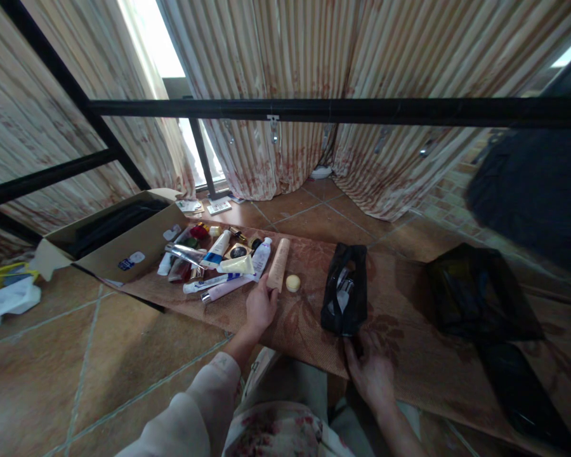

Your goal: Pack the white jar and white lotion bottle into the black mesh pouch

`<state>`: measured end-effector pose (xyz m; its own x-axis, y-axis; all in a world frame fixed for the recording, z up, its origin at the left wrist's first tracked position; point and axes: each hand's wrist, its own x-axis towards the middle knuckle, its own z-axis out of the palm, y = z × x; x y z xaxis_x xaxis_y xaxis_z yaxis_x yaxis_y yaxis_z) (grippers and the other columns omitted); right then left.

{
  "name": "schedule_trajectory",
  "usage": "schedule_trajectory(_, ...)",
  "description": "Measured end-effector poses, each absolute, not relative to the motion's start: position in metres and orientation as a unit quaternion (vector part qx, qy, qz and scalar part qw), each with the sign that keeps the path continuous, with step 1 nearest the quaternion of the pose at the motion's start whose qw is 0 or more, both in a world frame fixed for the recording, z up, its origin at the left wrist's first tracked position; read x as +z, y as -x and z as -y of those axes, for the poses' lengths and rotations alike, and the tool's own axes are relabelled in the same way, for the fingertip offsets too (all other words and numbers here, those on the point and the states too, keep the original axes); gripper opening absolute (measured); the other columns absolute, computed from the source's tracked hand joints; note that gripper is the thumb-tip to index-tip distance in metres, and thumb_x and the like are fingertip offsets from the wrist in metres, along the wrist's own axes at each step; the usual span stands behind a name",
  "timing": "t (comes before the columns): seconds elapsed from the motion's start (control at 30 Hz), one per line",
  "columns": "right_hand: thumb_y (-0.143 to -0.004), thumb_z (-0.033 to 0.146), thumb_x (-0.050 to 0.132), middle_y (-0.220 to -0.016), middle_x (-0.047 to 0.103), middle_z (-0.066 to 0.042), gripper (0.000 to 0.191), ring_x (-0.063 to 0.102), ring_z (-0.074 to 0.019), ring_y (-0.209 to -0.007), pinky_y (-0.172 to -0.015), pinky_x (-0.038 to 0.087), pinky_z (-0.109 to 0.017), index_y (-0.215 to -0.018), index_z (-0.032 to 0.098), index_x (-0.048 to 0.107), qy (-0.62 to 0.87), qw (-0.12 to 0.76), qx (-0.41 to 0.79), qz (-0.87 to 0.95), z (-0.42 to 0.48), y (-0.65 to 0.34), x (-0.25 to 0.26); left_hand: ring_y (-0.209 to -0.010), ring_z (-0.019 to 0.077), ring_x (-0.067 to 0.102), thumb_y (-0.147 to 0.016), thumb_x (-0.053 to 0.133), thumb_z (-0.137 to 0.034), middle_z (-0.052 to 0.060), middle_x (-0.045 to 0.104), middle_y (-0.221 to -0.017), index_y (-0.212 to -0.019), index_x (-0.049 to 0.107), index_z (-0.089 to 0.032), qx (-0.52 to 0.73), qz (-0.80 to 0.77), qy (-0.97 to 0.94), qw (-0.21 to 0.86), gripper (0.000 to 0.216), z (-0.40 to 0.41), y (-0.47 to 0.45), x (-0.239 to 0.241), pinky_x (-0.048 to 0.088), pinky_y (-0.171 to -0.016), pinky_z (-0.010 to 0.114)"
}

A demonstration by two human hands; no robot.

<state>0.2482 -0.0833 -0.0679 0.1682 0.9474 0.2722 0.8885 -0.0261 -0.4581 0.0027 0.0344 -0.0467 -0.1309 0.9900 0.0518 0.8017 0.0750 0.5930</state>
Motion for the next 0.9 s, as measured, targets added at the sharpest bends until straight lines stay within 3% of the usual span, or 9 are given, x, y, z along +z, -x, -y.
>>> schedule_trajectory(0.47, -0.09, 0.043, 0.039, -0.096, 0.059, -0.008, 0.031, 0.057, -0.0201, -0.082, -0.068, 0.044, -0.031, -0.1, 0.019, 0.056, 0.72, 0.265, 0.079, 0.636, 0.0835, -0.2489, -0.069, -0.086, 0.0207, 0.064, -0.093, 0.044, -0.031, 0.007, 0.069, -0.092, -0.125, 0.047, -0.018, 0.246, -0.72, -0.629, 0.163, 0.034, -0.0358, -0.0025, -0.0493, 0.042, -0.073, 0.027)
schedule_trajectory(0.63, -0.09, 0.043, 0.04, -0.094, 0.059, -0.008, 0.03, 0.056, -0.0204, -0.082, -0.068, 0.043, -0.031, -0.099, 0.019, 0.056, 0.717, 0.263, 0.063, 0.643, 0.0837, -0.2486, -0.0668, -0.076, 0.0192, 0.063, -0.094, 0.042, -0.035, 0.005, 0.067, -0.081, -0.097, 0.056, -0.019, 0.227, -0.72, -0.64, 0.142, 0.021, -0.0364, -0.0021, -0.0505, 0.037, -0.063, 0.025)
schedule_trajectory(0.9, -0.09, 0.044, 0.039, -0.098, 0.059, -0.008, 0.033, 0.057, -0.0203, -0.084, -0.069, 0.044, -0.031, -0.104, 0.019, 0.056, 0.722, 0.26, 0.065, 0.638, 0.0839, -0.248, -0.0682, -0.058, 0.0133, 0.055, -0.09, 0.043, -0.031, -0.001, 0.059, -0.062, -0.068, 0.053, -0.019, 0.314, -0.697, -0.626, 0.151, 0.027, -0.0369, -0.0002, -0.055, 0.03, -0.055, 0.022)
